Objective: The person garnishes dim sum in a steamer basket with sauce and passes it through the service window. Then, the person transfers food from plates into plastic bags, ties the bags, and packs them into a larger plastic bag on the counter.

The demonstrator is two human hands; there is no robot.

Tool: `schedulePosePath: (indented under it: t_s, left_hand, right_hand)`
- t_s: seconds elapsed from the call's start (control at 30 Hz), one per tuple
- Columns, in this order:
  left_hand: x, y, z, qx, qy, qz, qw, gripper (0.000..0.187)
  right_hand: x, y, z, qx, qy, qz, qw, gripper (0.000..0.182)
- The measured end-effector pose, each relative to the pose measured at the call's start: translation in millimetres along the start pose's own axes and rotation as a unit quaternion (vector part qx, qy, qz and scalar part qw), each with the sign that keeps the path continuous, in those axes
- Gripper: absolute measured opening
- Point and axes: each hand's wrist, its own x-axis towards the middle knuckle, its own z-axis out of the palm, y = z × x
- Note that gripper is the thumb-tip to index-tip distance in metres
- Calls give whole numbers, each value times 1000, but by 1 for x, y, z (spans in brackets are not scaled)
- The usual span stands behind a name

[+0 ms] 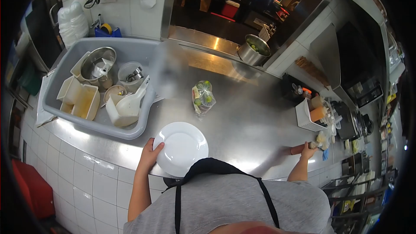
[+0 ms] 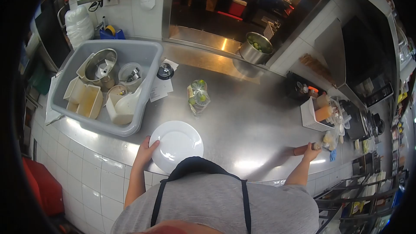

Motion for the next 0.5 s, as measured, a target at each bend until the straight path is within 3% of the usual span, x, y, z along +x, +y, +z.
schedulePosePath:
  t_s: [0.17, 0.3, 0.33, 0.37, 0.4, 0.47, 0.5]
  left_hand:
    - [3, -8, 4, 12, 10, -5, 1000, 35]
    - [4, -14, 14, -6, 91, -44, 995, 36]
    - [7, -24, 11, 35, 114, -36, 992, 42]
    - [3, -20, 19, 17, 147, -60, 987, 47]
    - [3, -21, 24, 31, 171, -72, 982, 50]
    - [2, -23, 32, 82, 178, -26, 980, 54]
    - [1, -27, 40, 102, 243, -13, 965, 53]
  right_hand:
    - [33, 57, -20, 2, 34, 37, 999, 65]
    - [86, 125, -12, -63, 72, -52, 994, 74]
    - [100, 133, -13, -68, 54, -31, 996, 75]
    - [106, 122, -20, -35, 27, -5, 999, 73]
    - [117, 119, -20, -35, 73, -21, 997, 73]
    - [151, 109, -22, 37, 139, -49, 988, 74]
    - [168, 98, -28, 53, 138, -38, 988, 74]
